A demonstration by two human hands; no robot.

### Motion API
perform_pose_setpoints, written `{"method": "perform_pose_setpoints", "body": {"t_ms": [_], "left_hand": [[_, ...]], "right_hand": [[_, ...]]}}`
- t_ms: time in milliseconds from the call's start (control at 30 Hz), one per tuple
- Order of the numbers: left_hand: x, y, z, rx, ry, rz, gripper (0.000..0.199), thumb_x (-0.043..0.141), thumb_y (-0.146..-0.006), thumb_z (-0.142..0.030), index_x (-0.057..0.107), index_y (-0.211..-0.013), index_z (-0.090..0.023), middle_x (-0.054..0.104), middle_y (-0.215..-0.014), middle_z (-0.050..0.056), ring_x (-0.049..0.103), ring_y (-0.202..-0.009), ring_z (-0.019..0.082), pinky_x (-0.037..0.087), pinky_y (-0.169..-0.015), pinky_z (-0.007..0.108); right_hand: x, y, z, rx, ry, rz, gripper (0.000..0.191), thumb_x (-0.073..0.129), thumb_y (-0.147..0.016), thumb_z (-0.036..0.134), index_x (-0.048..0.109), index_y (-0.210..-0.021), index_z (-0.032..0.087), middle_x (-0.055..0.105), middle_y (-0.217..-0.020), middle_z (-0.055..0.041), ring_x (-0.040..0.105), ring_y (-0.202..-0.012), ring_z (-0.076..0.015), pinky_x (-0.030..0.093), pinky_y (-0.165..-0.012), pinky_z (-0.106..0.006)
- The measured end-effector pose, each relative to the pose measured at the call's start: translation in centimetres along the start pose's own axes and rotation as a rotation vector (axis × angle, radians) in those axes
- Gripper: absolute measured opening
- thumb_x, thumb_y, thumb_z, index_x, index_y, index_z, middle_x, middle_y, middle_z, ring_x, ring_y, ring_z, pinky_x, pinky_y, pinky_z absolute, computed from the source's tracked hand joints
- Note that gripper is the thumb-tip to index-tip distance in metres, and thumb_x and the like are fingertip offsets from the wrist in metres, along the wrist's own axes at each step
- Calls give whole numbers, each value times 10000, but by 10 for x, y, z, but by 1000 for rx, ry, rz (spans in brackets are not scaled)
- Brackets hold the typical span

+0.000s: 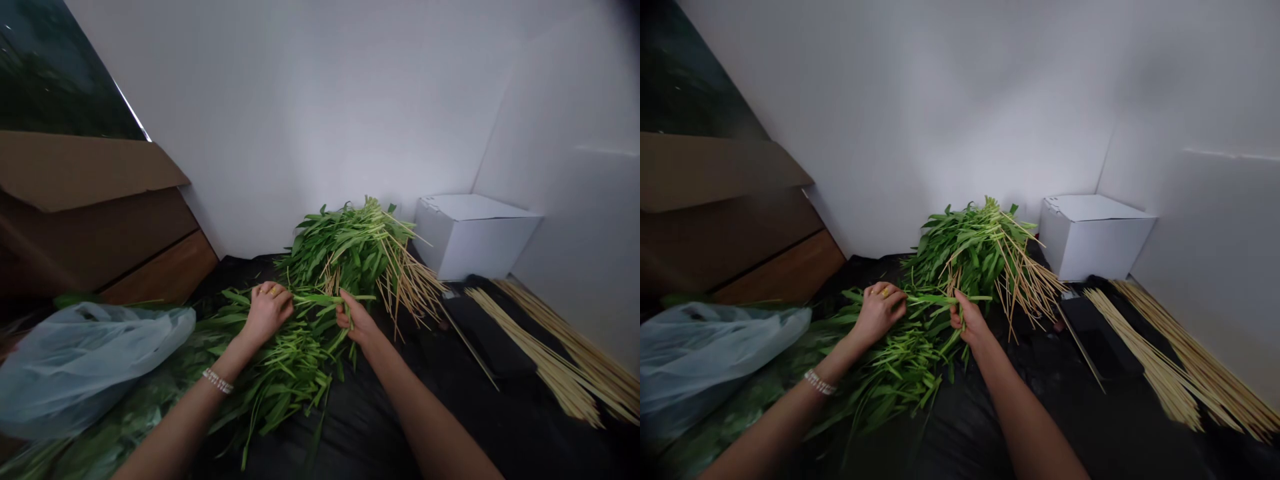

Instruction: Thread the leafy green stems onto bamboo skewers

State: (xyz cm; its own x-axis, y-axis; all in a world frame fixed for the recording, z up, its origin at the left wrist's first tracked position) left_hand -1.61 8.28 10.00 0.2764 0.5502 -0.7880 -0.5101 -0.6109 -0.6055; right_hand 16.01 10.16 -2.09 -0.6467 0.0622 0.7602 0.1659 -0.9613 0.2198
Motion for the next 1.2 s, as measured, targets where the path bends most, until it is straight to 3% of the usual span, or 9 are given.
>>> {"method": "perform_pose_setpoints", "body": {"t_ms": [167,233,300,367,467,567,667,1000,1200], "left_hand": [[-4,1,44,-444,312,-143,179,485,-784,-242,619,-673,-200,636,-718,22,548,-777,199,410,-757,325],[-8,7,70,-677,441,-238,192,447,-790,-278,594,-695,-199,603,-689,10,531,-687,180,414,-662,293],[-16,9,86,-774,545,-308,210,425,-826,-320,586,-774,-196,594,-693,0,536,-662,167,415,-630,272],[-27,7,85,-723,576,-311,234,418,-869,-361,582,-869,-194,602,-720,-2,557,-696,164,427,-660,265],[-37,-1,58,-510,477,-193,243,467,-889,-392,598,-917,-189,598,-769,8,560,-741,163,432,-694,266],[-29,-7,21,-215,389,9,218,550,-875,-372,663,-893,-187,583,-800,19,562,-758,158,440,-720,270],[-17,-6,3,-48,325,94,223,556,-893,-340,704,-1003,-215,588,-855,33,583,-797,159,456,-736,270],[2,2,-5,117,-68,235,232,486,-925,-285,700,-998,-237,642,-945,40,609,-705,143,403,-581,237],[-1,3,-3,-2,71,164,182,515,-842,-222,692,-810,-196,660,-843,36,622,-758,163,450,-682,253]], "right_hand": [[6,2,-3,-36,33,34,379,771,-688,435,495,-663,178,527,-466,68,319,-287,-14,162,-275,-134],[3,1,-1,-50,1,16,381,767,-692,437,487,-658,180,521,-462,73,314,-288,-11,165,-278,-130],[-1,-1,1,-56,-26,-4,382,764,-696,437,483,-658,181,518,-462,75,314,-289,-10,167,-279,-127],[-2,-1,1,-53,-32,-4,379,766,-694,436,487,-665,180,523,-466,73,321,-291,-10,164,-278,-125],[-1,-1,0,-48,-9,9,364,763,-697,440,512,-692,177,525,-462,72,325,-287,-14,163,-276,-124],[1,1,0,-59,14,9,358,759,-701,443,520,-691,178,528,-459,70,331,-283,-17,172,-276,-125],[2,3,4,-87,42,11,381,763,-688,452,498,-650,180,526,-451,65,332,-281,-18,174,-274,-130],[7,7,9,-163,242,-4,426,746,-668,508,500,-570,175,504,-409,54,313,-263,-22,191,-260,-152],[9,9,6,-158,167,-3,397,805,-604,445,527,-679,172,540,-471,67,325,-282,-14,170,-272,-138]]}}
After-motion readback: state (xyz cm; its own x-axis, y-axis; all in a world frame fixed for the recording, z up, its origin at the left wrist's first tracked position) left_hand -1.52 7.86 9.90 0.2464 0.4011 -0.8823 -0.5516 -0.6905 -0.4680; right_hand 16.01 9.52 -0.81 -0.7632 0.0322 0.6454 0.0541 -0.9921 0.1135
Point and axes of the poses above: each hand's wrist, its own y-axis away from the middle knuckle, its own x-axis out of the palm, z = x × y, the point moved 6 cm from there along -y, towards the middle knuckle
